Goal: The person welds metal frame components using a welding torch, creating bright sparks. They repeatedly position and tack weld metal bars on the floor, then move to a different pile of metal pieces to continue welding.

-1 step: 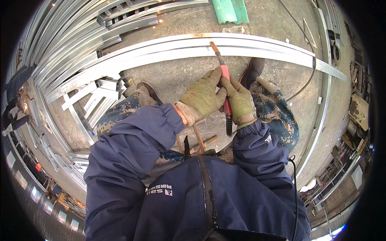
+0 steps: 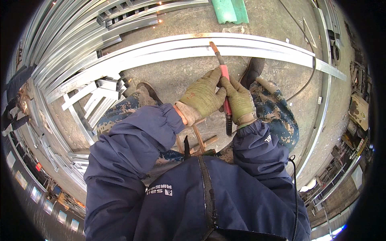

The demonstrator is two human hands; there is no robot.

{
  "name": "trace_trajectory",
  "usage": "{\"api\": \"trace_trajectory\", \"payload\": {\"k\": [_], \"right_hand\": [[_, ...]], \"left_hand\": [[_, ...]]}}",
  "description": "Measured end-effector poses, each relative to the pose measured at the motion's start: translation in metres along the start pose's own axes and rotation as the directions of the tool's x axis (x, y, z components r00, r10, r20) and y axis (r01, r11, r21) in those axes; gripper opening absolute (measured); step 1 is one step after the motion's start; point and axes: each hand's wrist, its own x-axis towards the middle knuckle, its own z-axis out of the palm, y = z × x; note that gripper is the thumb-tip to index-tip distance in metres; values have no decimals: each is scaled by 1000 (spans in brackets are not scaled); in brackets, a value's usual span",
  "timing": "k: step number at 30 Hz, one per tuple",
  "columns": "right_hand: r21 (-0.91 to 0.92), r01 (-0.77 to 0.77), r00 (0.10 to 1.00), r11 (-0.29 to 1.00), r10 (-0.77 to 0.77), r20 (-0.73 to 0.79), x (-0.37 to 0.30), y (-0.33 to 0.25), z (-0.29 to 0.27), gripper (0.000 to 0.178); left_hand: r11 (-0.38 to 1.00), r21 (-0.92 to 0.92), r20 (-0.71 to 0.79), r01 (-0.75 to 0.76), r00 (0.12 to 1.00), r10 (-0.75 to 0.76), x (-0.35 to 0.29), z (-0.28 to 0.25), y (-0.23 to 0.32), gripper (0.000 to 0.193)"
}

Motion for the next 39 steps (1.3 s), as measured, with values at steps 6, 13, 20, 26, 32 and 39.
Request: {"api": "trace_trajectory", "payload": {"k": [6, 13, 20, 26, 32, 39], "right_hand": [[3, -15, 1000, 1000, 15, 16, 4, 3, -2, 39], [-35, -23, 1000, 999, 22, -2, 2, 0, 0, 39], [20, 9, 1000, 1000, -9, 1, 6, 5, -2, 38], [-61, -12, 1000, 998, 10, -21, 1, -3, 4, 39], [46, 25, 998, 999, -27, 56, 16, 6, 0, 38], [15, 67, 998, 998, -67, 10, 13, 5, 3, 39]], "left_hand": [[997, 6, -77, -78, 994, 78, 3, 1, -2, 62], [999, -35, 24, 30, 999, -29, 3, -6, 4, 64], [1000, 6, 25, 25, 999, -25, 5, -2, 1, 69], [999, 43, -31, -14, 999, 16, 4, 1, -7, 70], [986, -97, 103, 136, 987, -126, 8, -17, 12, 68], [1000, 5, 1, 2, 1000, -2, 8, -9, -1, 69]]}}
